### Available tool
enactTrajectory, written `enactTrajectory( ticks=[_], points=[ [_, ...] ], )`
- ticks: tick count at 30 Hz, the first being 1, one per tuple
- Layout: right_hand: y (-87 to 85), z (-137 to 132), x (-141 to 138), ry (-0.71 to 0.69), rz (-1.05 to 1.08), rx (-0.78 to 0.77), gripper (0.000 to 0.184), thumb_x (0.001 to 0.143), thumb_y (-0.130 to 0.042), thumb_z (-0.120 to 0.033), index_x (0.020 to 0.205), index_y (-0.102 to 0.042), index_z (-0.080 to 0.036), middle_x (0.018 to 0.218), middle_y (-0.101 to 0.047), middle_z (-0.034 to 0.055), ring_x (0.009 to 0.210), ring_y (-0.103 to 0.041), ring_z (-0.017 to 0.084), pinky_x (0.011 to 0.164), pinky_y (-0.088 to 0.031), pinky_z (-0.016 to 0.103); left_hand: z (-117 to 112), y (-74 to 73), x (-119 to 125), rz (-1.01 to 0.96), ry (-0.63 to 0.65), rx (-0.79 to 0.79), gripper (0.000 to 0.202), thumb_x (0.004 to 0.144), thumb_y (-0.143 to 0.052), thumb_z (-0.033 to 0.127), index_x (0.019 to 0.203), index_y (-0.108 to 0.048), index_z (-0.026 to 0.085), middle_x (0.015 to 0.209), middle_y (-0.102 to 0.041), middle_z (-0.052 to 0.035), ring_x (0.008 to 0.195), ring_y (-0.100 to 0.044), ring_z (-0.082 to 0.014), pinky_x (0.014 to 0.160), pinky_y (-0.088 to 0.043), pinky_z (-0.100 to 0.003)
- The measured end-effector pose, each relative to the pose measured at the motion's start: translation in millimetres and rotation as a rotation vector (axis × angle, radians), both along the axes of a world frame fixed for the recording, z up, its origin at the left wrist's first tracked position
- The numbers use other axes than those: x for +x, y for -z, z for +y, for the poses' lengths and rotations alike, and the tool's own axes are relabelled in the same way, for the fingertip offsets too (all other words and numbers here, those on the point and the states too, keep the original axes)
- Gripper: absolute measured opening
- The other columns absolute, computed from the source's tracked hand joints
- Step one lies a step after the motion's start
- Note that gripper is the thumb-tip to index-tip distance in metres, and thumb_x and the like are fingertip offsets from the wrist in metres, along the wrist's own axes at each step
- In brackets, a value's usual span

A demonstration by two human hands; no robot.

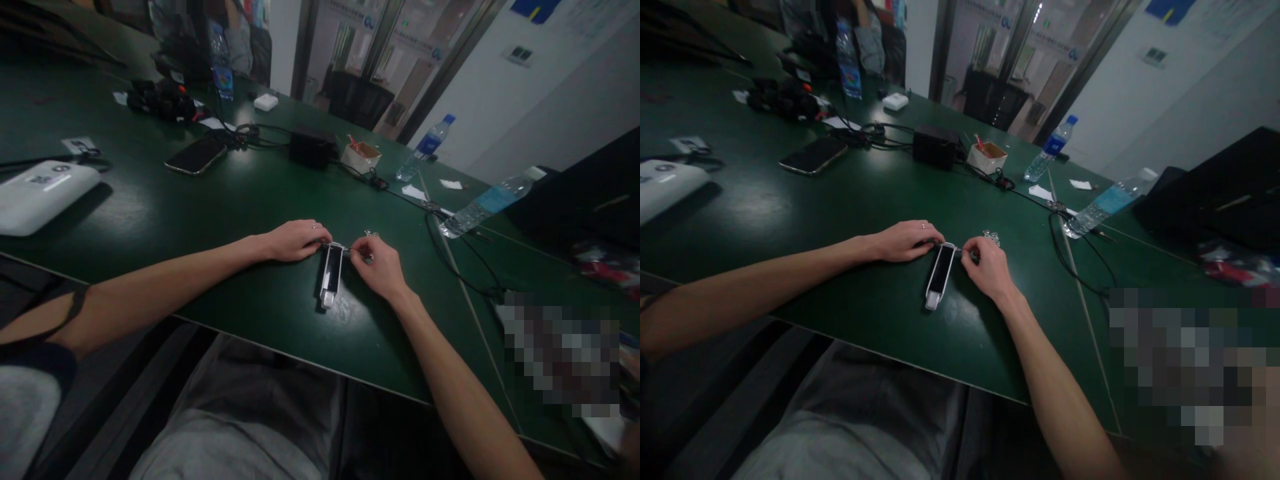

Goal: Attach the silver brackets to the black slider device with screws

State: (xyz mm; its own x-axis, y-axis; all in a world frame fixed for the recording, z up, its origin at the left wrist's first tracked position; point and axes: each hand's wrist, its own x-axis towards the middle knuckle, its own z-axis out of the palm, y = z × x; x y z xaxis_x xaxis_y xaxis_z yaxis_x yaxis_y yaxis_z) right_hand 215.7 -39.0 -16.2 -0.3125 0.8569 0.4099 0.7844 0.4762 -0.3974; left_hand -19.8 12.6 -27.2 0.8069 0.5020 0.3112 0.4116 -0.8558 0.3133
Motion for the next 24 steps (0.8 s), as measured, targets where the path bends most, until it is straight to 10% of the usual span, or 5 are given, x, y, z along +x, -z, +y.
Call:
enactTrajectory(
  ticks=[24],
  points=[
    [-1.7, 2.1, 3.8, -0.016, 0.008, -0.136, 0.009, 0.083, -0.058, -0.026, 0.082, -0.063, -0.019, 0.074, -0.064, 0.0004, 0.065, -0.056, 0.013, 0.065, -0.045, 0.025, -3.6, -6.2, -3.1, 0.027, -0.027, -0.021, 0.025, 0.091, -0.045, 0.013, 0.111, -0.058, 0.016, 0.104, -0.064, -0.0084, 0.094, -0.058, -0.0213, 0.084, -0.044, -0.033]
  ],
)
